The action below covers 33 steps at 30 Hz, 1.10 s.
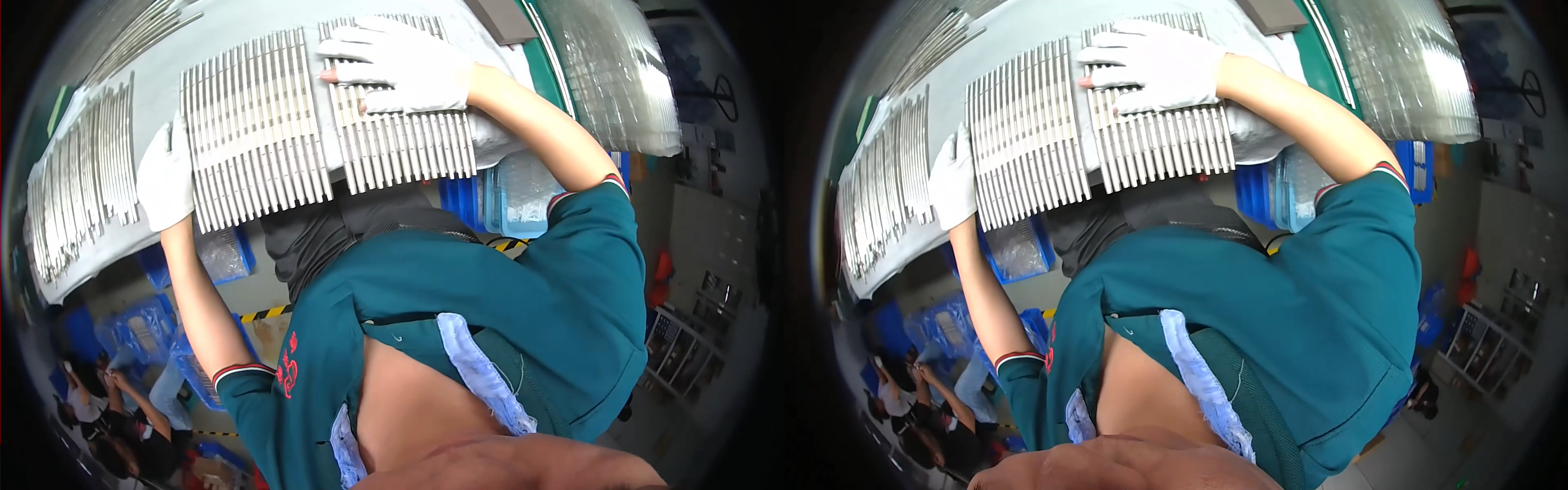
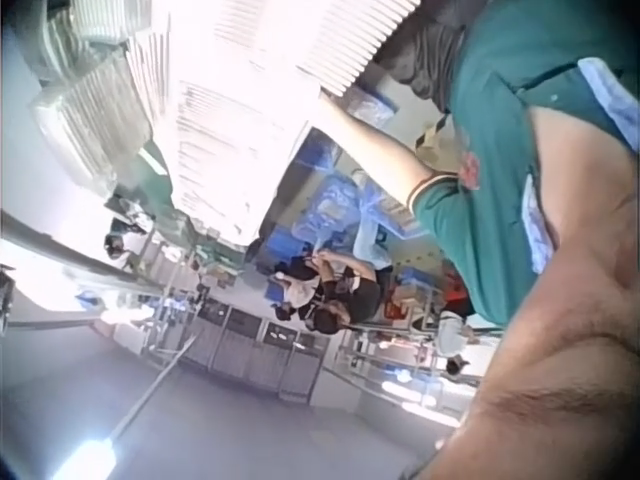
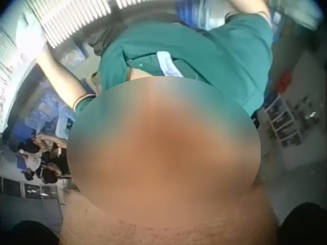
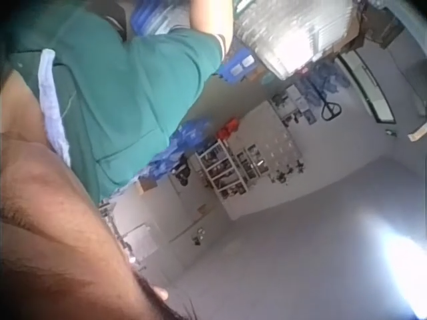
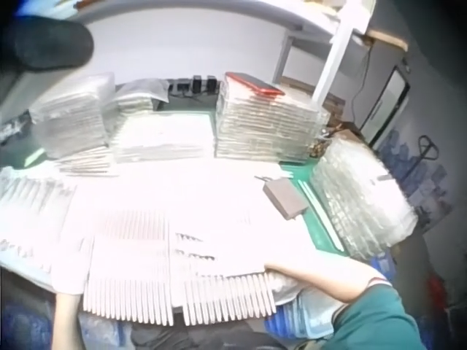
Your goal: Sanding and sorting metal rods at a factory workbench.
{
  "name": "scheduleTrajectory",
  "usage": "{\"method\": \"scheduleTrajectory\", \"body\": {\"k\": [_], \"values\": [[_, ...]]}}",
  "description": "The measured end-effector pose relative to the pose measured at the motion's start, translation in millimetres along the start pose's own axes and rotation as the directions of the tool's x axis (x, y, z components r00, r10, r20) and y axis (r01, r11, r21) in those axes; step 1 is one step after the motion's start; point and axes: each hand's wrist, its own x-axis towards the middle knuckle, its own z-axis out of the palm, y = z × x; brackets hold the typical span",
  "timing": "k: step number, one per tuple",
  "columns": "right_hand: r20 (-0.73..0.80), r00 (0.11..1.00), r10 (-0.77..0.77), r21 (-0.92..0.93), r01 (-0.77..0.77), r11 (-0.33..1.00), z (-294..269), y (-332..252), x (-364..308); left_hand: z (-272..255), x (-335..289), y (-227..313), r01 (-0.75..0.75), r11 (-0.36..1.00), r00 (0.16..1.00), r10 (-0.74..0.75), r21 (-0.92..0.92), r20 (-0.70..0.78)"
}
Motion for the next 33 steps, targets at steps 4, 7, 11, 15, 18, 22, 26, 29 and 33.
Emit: {"method": "scheduleTrajectory", "body": {"k": [4, 7, 11, 15, 18, 22, 26, 29, 33], "values": [[-0.107, 0.994, 0.022, -0.012, -0.023, 1.0, 0, -10, 3, -4, -2, 6, -0.069, 0.997, 0.998, 0.068, 0.043, 0.012], [-0.05, 0.998, 0.047, -0.031, -0.048, 0.998, 1, -21, 6, -7, -5, 11, 0.009, 0.999, 0.999, -0.008, -0.035, 0.033], [0.055, 0.993, 0.105, -0.065, -0.101, 0.993, -6, -26, 0, -8, -6, 15, 0.011, 0.997, 0.999, -0.008, -0.079, 0.039], [0.137, 0.97, 0.2, -0.074, -0.191, 0.979, -24, -21, -27, -10, -10, 20, -0.031, 0.993, 0.999, 0.027, -0.112, -0.037], [0.166, 0.957, 0.238, -0.08, -0.228, 0.97, -33, -17, -46, -13, -10, 23, -0.052, 0.989, 0.998, 0.046, -0.135, -0.047], [0.015, 0.992, 0.124, 0.062, -0.125, 0.99, -32, -22, -27, -9, -11, 25, 0.062, 0.962, 0.998, -0.063, -0.265, 0.004], [-0.076, 0.985, -0.157, 0.169, 0.168, 0.971, -17, -48, 51, -8, -9, 15, -0.08, 0.975, 0.986, 0.047, -0.205, -0.16], [-0.117, 0.94, -0.319, 0.117, 0.332, 0.936, 2, -70, 113, -13, -9, 9, 0.021, 0.917, 0.986, -0.085, -0.397, -0.143], [-0.245, 0.907, -0.344, 0.174, 0.39, 0.904, 19, -86, 150, -20, -8, 14, 0.087, 0.76, 0.949, -0.26, -0.644, -0.178]]}}
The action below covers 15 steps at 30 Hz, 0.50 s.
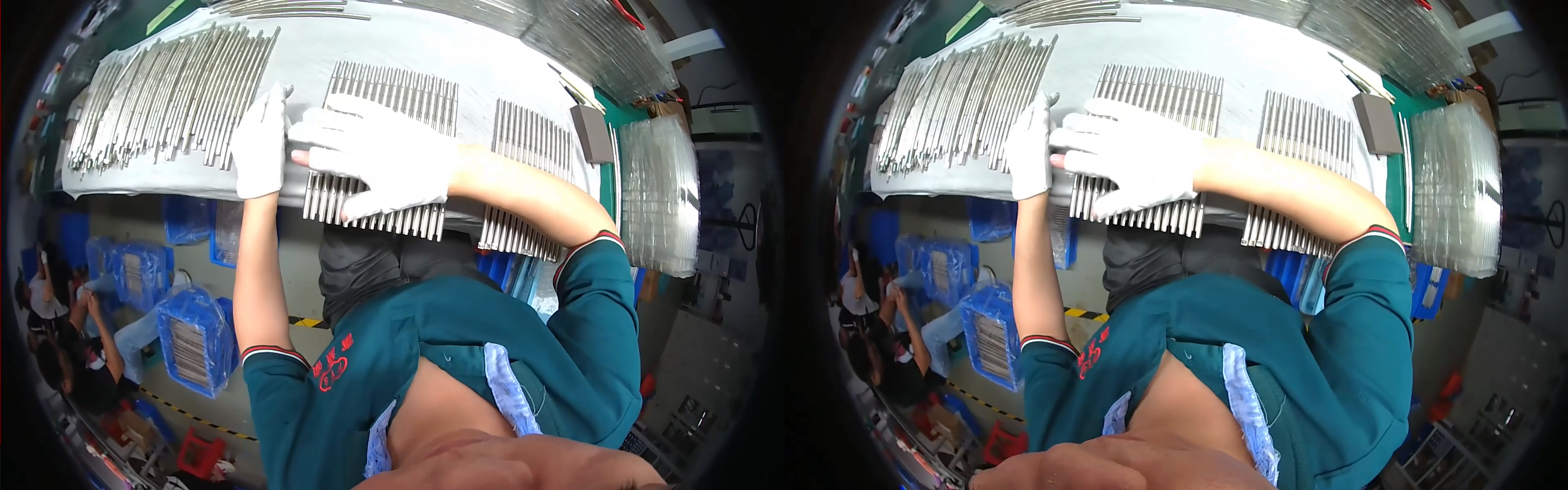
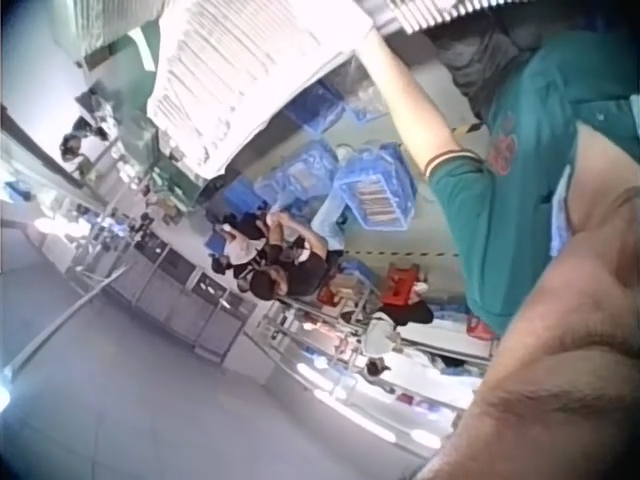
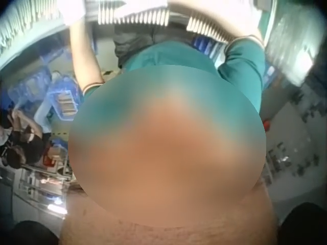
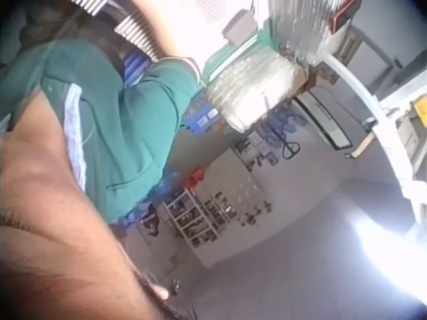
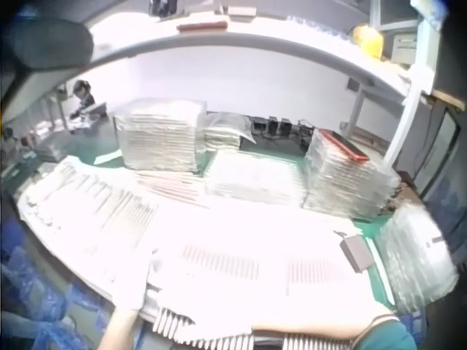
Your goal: Sanding and sorting metal rods at a factory workbench.
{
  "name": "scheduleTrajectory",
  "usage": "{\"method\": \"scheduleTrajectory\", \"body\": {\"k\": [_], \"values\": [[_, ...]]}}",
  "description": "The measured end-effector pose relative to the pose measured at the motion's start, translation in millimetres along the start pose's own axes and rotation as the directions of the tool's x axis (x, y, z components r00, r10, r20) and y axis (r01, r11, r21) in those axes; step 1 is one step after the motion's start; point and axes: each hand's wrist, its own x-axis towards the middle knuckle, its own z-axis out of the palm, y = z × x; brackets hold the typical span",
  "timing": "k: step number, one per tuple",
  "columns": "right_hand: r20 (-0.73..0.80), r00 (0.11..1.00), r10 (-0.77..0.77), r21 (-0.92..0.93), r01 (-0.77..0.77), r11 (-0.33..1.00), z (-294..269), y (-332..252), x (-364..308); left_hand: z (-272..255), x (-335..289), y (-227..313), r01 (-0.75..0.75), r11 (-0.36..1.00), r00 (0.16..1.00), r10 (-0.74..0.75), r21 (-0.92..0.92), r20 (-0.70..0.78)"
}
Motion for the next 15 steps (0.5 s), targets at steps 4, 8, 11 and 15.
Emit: {"method": "scheduleTrajectory", "body": {"k": [4, 8, 11, 15], "values": [[0.28, 0.953, 0.115, -0.116, -0.085, 0.99, 8, 3, 1, -2, 1, 10, 0.188, 0.98, 0.976, -0.18, -0.059, 0.124], [0.147, 0.988, 0.055, -0.125, -0.037, 0.992, 8, 5, -8, -1, 2, 16, 0.211, 0.976, 0.962, -0.216, 0.044, 0.168], [0.16, 0.985, 0.065, -0.097, -0.05, 0.994, 5, 6, -19, 2, -2, 18, 0.236, 0.968, 0.952, -0.247, 0.082, 0.181], [0.236, 0.967, 0.093, -0.06, -0.081, 0.995, -2, 6, -29, 4, -3, 13, 0.028, 0.955, 0.969, -0.098, 0.294, 0.226]]}}
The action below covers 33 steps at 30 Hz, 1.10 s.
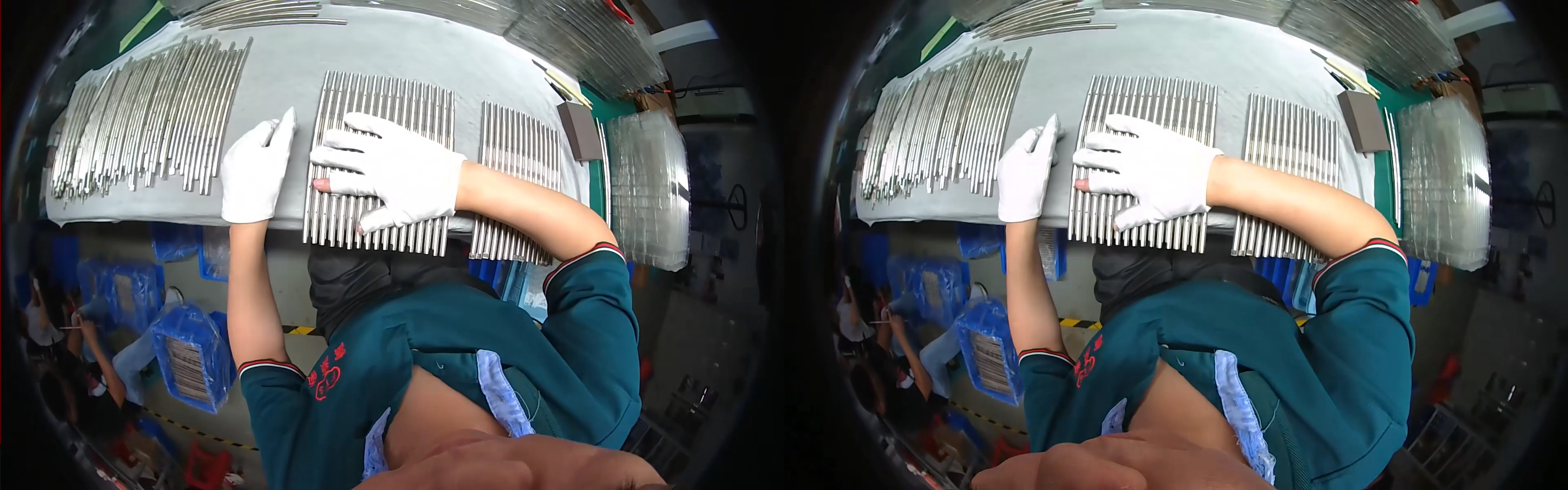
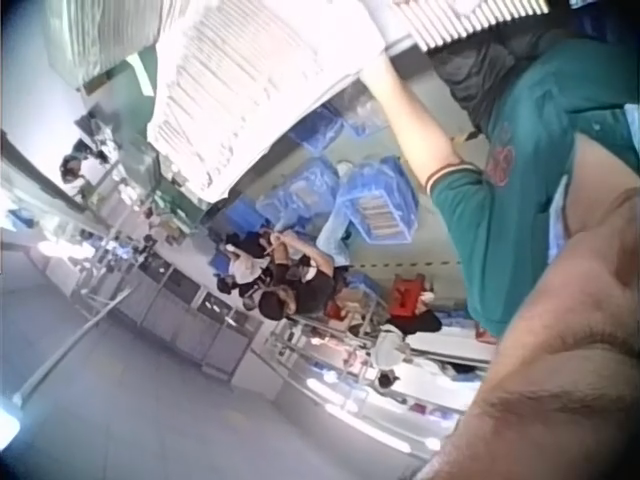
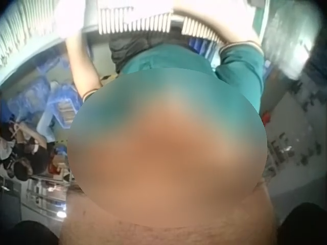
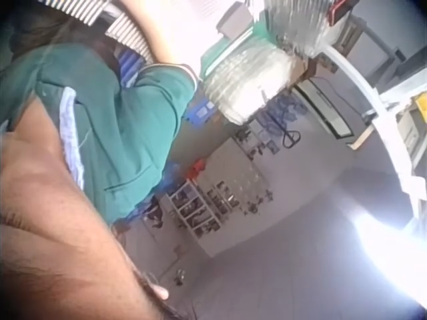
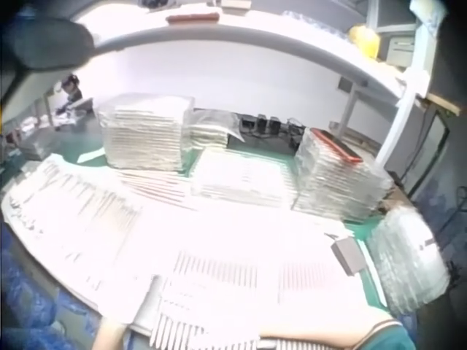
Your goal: Sanding and sorting metal rods at a factory workbench.
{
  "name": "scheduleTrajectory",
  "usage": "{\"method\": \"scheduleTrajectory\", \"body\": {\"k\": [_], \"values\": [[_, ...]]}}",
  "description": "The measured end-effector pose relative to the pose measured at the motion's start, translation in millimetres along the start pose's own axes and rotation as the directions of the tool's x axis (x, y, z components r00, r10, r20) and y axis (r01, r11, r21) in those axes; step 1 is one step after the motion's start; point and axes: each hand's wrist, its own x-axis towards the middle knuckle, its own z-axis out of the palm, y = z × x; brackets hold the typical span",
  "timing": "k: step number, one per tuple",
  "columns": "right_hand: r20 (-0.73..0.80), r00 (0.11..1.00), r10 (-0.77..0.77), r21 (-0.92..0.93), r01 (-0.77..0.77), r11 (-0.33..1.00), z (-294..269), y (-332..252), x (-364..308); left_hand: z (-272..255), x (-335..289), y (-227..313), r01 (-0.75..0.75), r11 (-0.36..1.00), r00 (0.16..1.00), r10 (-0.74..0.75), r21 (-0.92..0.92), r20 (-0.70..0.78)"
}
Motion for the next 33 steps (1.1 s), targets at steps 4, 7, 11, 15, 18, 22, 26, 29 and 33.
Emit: {"method": "scheduleTrajectory", "body": {"k": [4, 7, 11, 15, 18, 22, 26, 29, 33], "values": [[-0.025, 1.0, -0.013, 0.012, 0.013, 1.0, -1, 0, 0, 4, 1, -8, -0.257, 0.949, 0.963, 0.266, 0.182, -0.03], [0.002, 1.0, -0.007, 0.003, 0.007, 1.0, 0, 1, 5, 6, 1, -11, -0.265, 0.937, 0.961, 0.277, 0.229, -0.017], [-0.047, 0.999, -0.015, -0.015, 0.014, 1.0, 0, -1, 6, 4, 0, -13, -0.388, 0.868, 0.914, 0.405, 0.31, 0.01], [-0.037, 0.999, -0.005, -0.025, 0.004, 1.0, -4, -3, 3, 0, 0, -15, -0.531, 0.764, 0.842, 0.525, 0.366, 0.124], [-0.008, 1.0, -0.001, -0.033, 0.001, 0.999, -4, -1, 1, 0, 0, -16, -0.604, 0.687, 0.782, 0.608, 0.404, 0.135], [-0.023, 1.0, -0.01, -0.041, 0.009, 0.999, 0, -1, 1, 2, 1, -17, -0.624, 0.649, 0.755, 0.644, 0.435, 0.123], [-0.05, 0.998, -0.038, -0.059, 0.035, 0.998, -2, 1, 2, 5, 3, -20, -0.543, 0.735, 0.83, 0.542, 0.406, 0.129], [-0.114, 0.992, -0.051, -0.05, 0.046, 0.998, -11, 11, 6, 8, 3, -26, -0.565, 0.734, 0.803, 0.594, 0.377, 0.047], [-0.272, 0.962, -0.006, -0.101, -0.023, 0.995, -18, 31, 18, 7, 7, -34, -0.522, 0.746, 0.823, 0.568, 0.412, 0.014]]}}
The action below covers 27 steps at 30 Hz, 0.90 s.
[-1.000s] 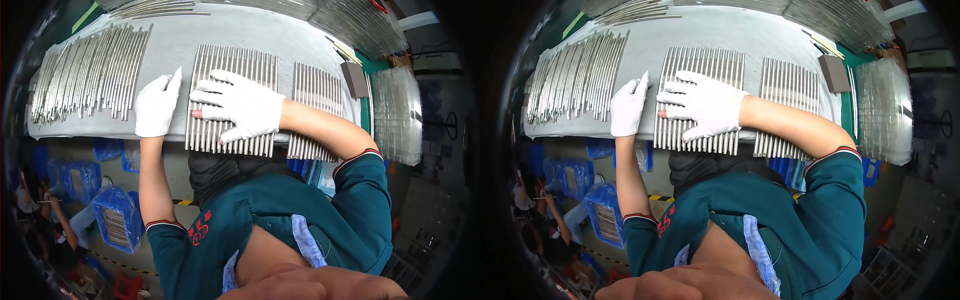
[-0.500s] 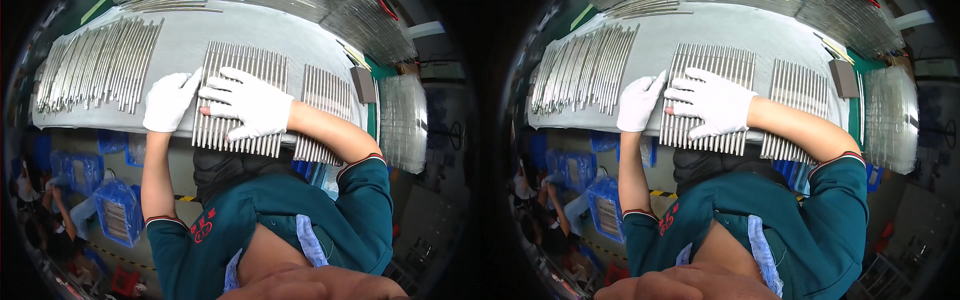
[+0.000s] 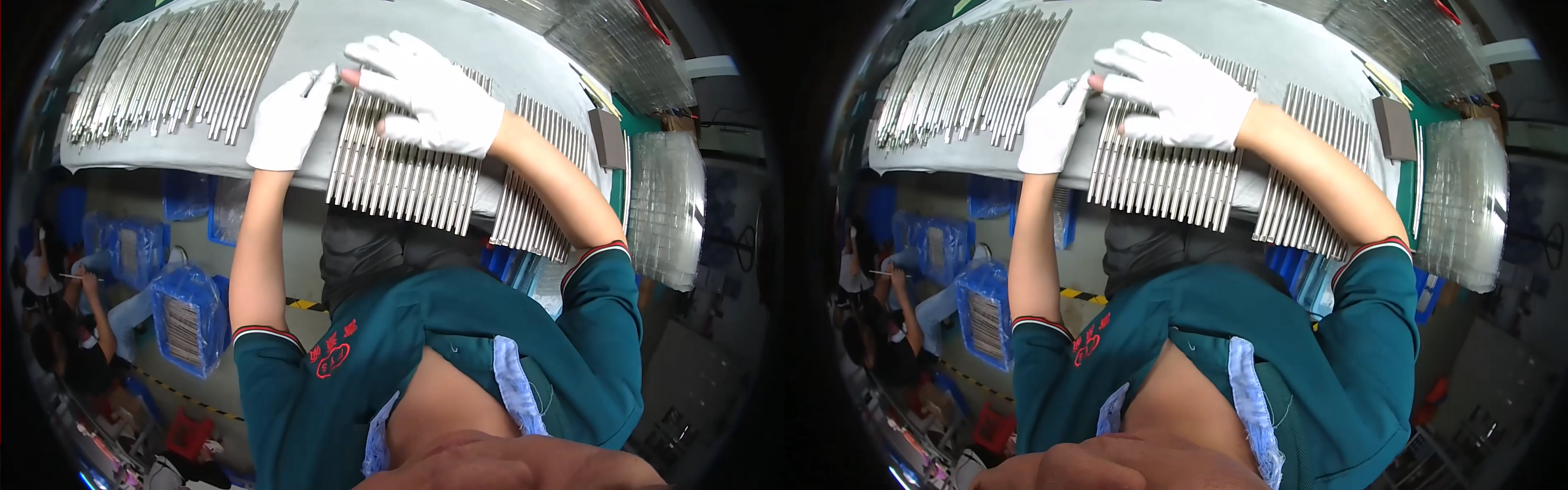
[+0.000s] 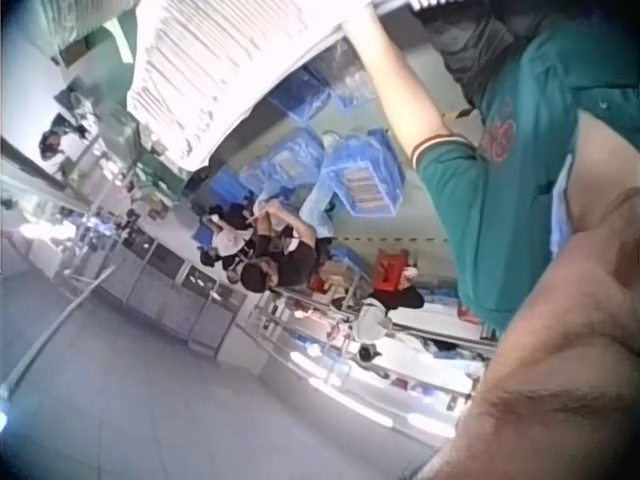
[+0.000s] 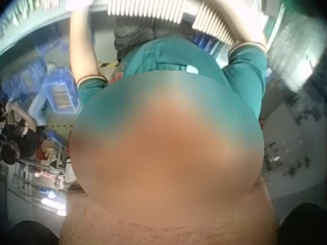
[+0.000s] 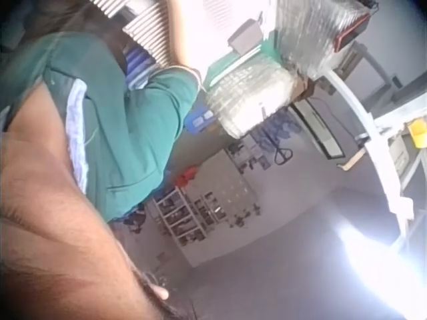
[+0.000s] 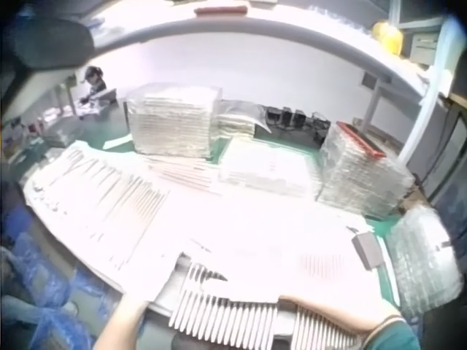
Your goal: Sanding and sorting metal rods at a factory workbench.
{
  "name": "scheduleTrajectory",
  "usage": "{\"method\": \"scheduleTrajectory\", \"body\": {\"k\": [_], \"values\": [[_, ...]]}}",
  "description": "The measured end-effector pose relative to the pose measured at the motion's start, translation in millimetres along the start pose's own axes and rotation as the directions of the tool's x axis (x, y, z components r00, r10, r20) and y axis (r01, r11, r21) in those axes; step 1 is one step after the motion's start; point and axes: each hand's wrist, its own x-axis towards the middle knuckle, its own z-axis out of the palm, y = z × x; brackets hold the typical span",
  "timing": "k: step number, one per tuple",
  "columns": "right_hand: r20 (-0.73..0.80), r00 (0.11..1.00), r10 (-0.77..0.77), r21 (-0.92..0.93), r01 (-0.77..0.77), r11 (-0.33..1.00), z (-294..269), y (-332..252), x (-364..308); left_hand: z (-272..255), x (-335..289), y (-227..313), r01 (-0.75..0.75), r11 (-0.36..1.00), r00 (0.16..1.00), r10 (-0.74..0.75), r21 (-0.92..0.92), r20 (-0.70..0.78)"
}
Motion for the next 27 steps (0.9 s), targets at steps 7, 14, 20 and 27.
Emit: {"method": "scheduleTrajectory", "body": {"k": [7, 14, 20, 27], "values": [[0.161, 0.986, 0.033, -0.137, -0.01, 0.99, 26, 4, -5, 4, 0, -2, 0.193, 0.971, 0.978, -0.178, -0.143, 0.106], [0.131, 0.99, 0.05, -0.104, -0.036, 0.994, 26, 1, -4, -8, 7, 4, 0.313, 0.93, 0.941, -0.275, -0.194, 0.199], [0.029, 0.999, 0.02, -0.099, -0.017, 0.995, 15, -2, -6, -12, 14, 10, 0.52, 0.787, 0.852, -0.446, -0.333, 0.275], [0.116, 0.993, 0.017, -0.132, -0.002, 0.991, 15, -1, -19, -15, 16, 14, 0.573, 0.722, 0.82, -0.498, -0.389, 0.282]]}}
